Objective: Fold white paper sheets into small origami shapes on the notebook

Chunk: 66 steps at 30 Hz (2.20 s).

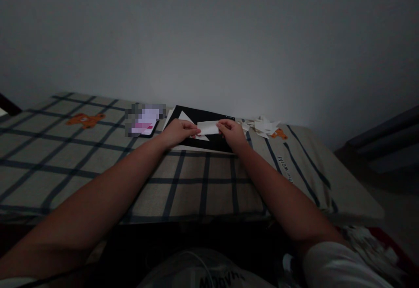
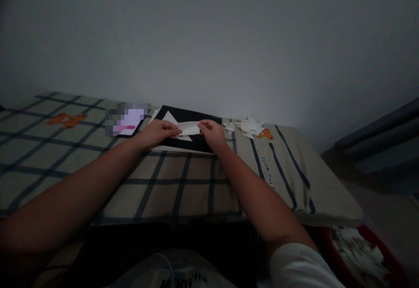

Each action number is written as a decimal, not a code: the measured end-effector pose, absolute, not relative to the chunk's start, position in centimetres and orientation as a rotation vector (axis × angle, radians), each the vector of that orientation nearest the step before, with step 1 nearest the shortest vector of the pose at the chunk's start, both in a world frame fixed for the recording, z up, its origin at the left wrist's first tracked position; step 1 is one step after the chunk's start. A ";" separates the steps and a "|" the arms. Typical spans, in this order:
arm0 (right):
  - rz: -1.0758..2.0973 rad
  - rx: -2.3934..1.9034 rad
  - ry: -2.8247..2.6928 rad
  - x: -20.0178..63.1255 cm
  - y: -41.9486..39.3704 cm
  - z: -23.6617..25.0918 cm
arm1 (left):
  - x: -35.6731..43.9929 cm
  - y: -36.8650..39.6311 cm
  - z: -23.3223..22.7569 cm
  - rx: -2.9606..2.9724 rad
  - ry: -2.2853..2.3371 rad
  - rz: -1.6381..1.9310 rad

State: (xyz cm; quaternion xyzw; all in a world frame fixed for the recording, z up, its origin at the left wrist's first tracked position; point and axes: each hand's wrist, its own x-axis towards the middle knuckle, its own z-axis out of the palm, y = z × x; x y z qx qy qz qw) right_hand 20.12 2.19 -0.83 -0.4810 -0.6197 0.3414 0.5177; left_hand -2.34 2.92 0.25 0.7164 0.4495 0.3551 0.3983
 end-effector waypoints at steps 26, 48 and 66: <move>0.944 -1.242 -1.397 19.6 1.5 -0.4 | -2.0 2.7 0.6 1.701 1.036 1.037; 1.197 -0.937 -1.566 18.4 0.2 0.0 | -0.5 0.9 1.8 1.867 1.170 1.069; 1.095 -1.024 -1.550 19.2 0.9 -0.5 | -1.3 1.9 0.9 1.813 1.089 1.027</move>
